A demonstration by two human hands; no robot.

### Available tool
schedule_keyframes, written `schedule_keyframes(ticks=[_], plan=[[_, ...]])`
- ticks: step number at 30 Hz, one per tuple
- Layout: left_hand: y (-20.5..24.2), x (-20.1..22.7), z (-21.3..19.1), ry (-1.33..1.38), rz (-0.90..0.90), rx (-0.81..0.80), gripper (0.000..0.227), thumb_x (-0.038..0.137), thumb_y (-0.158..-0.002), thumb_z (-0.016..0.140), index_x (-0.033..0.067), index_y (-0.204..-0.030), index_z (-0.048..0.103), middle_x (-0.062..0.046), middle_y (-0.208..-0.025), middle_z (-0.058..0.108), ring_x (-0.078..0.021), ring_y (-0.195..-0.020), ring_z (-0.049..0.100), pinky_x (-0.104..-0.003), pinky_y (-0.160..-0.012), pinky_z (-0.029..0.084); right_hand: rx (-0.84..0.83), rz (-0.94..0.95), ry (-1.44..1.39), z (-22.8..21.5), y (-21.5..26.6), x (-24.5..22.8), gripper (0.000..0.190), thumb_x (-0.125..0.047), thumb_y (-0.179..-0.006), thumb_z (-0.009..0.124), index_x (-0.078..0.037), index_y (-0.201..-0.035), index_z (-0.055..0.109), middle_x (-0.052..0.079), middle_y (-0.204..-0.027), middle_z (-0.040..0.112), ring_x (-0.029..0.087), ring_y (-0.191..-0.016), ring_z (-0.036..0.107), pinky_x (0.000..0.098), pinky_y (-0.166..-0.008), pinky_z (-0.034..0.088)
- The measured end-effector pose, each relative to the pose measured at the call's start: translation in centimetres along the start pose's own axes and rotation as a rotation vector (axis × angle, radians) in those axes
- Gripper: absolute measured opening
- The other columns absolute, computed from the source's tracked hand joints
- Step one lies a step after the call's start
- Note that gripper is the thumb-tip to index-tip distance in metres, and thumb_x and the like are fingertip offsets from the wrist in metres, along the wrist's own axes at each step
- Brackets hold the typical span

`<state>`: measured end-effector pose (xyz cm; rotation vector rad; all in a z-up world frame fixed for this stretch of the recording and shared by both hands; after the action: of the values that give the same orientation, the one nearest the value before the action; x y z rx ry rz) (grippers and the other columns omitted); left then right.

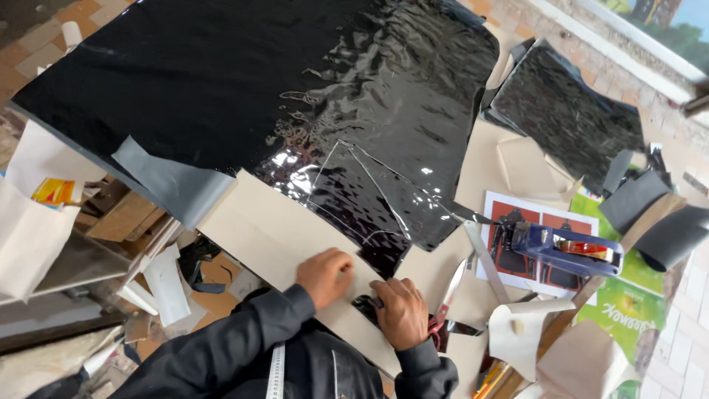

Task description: The person traces a pattern onto a black sheet using a white template, then cuts the sheet with scissors along the traced lines. They remove the template and continue trimming the cut piece to refine its shape.

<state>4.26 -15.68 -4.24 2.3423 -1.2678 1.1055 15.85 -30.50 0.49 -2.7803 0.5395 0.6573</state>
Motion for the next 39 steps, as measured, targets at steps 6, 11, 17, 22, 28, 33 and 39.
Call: schedule_keyframes(ticks=[6, 11, 17, 22, 28, 33, 39], plan=[[1.6, -0.4, 0.5, -0.203, 0.155, 0.195, 0.008, 0.02, -0.092, 0.064, 0.014, -0.094, 0.06, -0.005, -0.09, 0.061, -0.0285, -0.083, 0.063, -0.044, -0.068, 0.053, 0.283, 0.041, -0.344, -4.3, 1.4, 5.0, 0.015, -0.013, -0.088, 0.076, -0.006, -0.1, 0.072, 0.01, -0.09, 0.074, 0.022, -0.076, 0.074, 0.0329, -0.069, 0.057], [1.6, -0.1, 0.9, -0.251, 0.152, 0.218, 0.009, 0.02, -0.089, 0.065, 0.0149, -0.09, 0.058, -0.004, -0.087, 0.06, -0.0283, -0.083, 0.063, -0.046, -0.067, 0.053, 0.589, 0.6, -1.001, -4.5, 3.0, 14.7, 0.028, 0.0, -0.089, 0.067, 0.0, -0.114, 0.056, 0.011, -0.1, 0.069, 0.016, -0.079, 0.07, 0.0345, -0.065, 0.062], [1.4, -0.1, 1.1, -0.329, 0.121, 0.176, 0.011, 0.019, -0.088, 0.068, 0.014, -0.089, 0.058, -0.001, -0.085, 0.061, -0.024, -0.079, 0.064, -0.041, -0.06, 0.053, 0.597, 0.642, -1.233, -1.5, 3.3, 20.1, 0.034, 0.005, -0.086, 0.069, 0.003, -0.116, 0.053, 0.012, -0.104, 0.068, 0.02, -0.085, 0.07, 0.0367, -0.071, 0.063], [1.2, 0.0, 1.3, -0.364, 0.108, 0.187, 0.011, 0.02, -0.087, 0.068, 0.0145, -0.088, 0.058, 0.0, -0.083, 0.061, -0.022, -0.075, 0.064, -0.04, -0.058, 0.053, 0.51, 0.716, -1.143, -0.9, 2.6, 20.5, 0.04, 0.003, -0.084, 0.069, 0.0, -0.121, 0.056, 0.011, -0.101, 0.07, 0.017, -0.081, 0.071, 0.0329, -0.066, 0.062], [1.2, -0.1, 1.3, -0.366, 0.084, 0.17, 0.01, 0.02, -0.087, 0.068, 0.0152, -0.087, 0.059, 0.0, -0.082, 0.061, -0.0216, -0.074, 0.064, -0.039, -0.058, 0.053, 0.437, 0.722, -1.042, -2.2, 1.7, 20.1, 0.044, 0.002, -0.083, 0.071, 0.003, -0.124, 0.057, 0.011, -0.096, 0.072, 0.015, -0.074, 0.069, 0.0293, -0.06, 0.059], [1.2, -0.3, 1.3, -0.354, 0.07, 0.159, 0.01, 0.02, -0.088, 0.069, 0.015, -0.087, 0.06, 0.0, -0.081, 0.061, -0.0209, -0.073, 0.064, -0.038, -0.057, 0.053, 0.376, 0.719, -0.972, -2.4, 1.7, 20.2, 0.048, 0.0, -0.082, 0.074, 0.002, -0.127, 0.058, 0.011, -0.087, 0.074, 0.013, -0.064, 0.066, 0.0254, -0.053, 0.053], [1.0, 0.0, 1.2, -0.362, 0.079, 0.179, 0.011, 0.019, -0.086, 0.07, 0.0151, -0.086, 0.06, 0.001, -0.082, 0.062, -0.0206, -0.074, 0.065, -0.038, -0.057, 0.053, 0.366, 0.681, -0.915, -2.9, 1.9, 21.1, 0.046, -0.001, -0.082, 0.077, 0.004, -0.125, 0.06, 0.013, -0.083, 0.071, 0.011, -0.062, 0.062, 0.0239, -0.054, 0.05]])
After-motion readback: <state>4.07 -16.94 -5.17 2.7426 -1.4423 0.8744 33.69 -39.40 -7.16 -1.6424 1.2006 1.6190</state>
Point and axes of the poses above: each hand's wrist, its own y-axis away from the middle knuckle, its own z-axis out of the palm, x = y × z, the point moved 4 cm from there along -y, towards the middle knuckle
